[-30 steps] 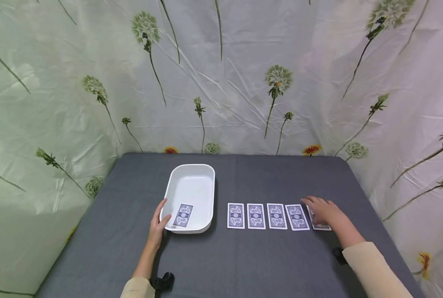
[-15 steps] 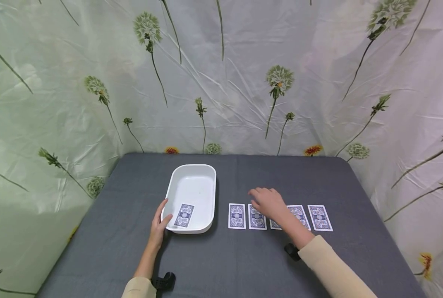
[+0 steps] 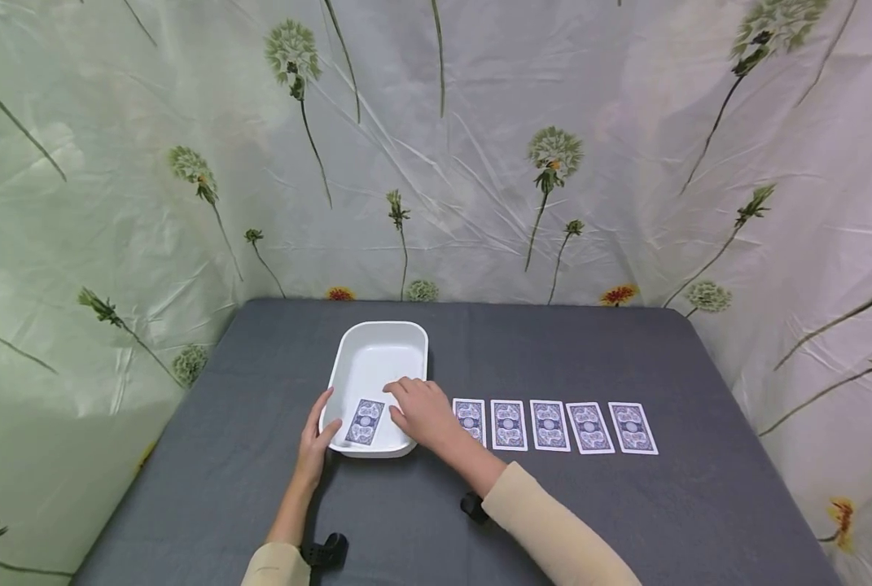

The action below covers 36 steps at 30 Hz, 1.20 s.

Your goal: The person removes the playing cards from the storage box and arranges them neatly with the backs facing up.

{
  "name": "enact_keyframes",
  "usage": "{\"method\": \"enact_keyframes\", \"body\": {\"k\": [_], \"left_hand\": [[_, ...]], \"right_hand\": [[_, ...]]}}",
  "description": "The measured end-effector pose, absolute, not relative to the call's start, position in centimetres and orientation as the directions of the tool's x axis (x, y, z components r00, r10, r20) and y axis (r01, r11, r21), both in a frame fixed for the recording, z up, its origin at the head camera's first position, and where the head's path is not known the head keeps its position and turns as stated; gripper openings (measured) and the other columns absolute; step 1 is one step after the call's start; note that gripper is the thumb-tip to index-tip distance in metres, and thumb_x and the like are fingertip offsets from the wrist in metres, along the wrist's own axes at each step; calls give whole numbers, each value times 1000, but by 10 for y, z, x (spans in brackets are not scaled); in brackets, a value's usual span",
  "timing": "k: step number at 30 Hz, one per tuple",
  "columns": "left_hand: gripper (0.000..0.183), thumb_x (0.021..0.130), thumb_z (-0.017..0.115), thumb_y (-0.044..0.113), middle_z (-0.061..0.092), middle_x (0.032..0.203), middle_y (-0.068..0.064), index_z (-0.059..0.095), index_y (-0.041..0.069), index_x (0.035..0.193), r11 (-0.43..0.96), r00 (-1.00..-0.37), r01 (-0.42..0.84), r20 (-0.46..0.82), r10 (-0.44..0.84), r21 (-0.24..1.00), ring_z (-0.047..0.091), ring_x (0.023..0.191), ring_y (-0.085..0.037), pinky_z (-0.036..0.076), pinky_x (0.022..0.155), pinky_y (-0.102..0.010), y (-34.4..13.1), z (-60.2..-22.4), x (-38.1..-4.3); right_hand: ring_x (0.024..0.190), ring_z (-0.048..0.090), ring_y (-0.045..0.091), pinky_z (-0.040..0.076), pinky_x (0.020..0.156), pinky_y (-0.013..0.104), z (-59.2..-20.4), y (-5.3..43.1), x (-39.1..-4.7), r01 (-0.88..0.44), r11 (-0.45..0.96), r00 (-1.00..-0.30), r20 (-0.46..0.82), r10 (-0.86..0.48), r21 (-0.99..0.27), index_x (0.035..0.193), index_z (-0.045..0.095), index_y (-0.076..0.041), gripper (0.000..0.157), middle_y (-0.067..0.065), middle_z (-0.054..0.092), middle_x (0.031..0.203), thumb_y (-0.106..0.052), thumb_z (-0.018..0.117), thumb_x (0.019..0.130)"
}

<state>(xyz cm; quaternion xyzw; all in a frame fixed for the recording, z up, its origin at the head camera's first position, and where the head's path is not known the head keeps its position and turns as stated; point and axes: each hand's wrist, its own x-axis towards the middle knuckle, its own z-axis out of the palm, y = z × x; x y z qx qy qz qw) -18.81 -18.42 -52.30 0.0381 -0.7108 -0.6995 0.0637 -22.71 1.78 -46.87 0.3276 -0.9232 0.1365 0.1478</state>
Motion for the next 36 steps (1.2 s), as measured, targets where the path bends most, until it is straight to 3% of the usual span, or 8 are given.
{"method": "enact_keyframes", "body": {"k": [6, 10, 14, 21, 36], "left_hand": [[55, 85, 49, -2, 29, 146, -13, 34, 4, 138, 12, -988, 54, 55, -146, 998, 31, 125, -14, 26, 96, -14, -185, -524, -188], [55, 85, 49, -1, 30, 146, -14, 34, 3, 138, 22, -987, 70, 72, -146, 997, 30, 126, -16, 26, 98, -18, -185, -524, -187], [56, 84, 49, 1, 29, 146, -15, 34, 3, 138, 38, -987, 64, 69, -142, 997, 29, 129, -25, 27, 99, -25, -185, -525, -186], [55, 85, 50, 0, 30, 146, -15, 35, 2, 138, 34, -986, 73, 77, -147, 997, 31, 127, -28, 29, 96, -20, -185, -525, -186], [55, 84, 50, -1, 32, 144, -16, 36, 1, 137, 39, -984, 73, 78, -157, 997, 34, 123, -22, 31, 94, -17, -184, -524, -186]], "right_hand": [[111, 55, 20, 45, 86, 37, -481, -17, -228, -611, 780, -785, 231, -575, -133, 123, 52, -12, 53, 5, 56, 123, -37, 65, 78], [121, 48, 22, 42, 92, 40, -487, -33, -232, -557, 819, -831, 75, -552, -139, 132, 45, -13, 73, 9, 47, 135, -51, 66, 73], [127, 41, 22, 39, 97, 41, -495, -43, -236, -511, 849, -851, -57, -522, -135, 137, 39, -16, 84, 9, 39, 141, -59, 66, 70], [131, 35, 25, 34, 102, 43, -508, -52, -241, -467, 871, -853, -182, -490, -152, 139, 35, -18, 85, 9, 33, 146, -60, 64, 71], [118, 44, 21, 41, 92, 38, -508, -57, -241, -473, 865, -855, -151, -496, -165, 136, 41, -17, 82, 6, 45, 130, -55, 69, 69]]}}
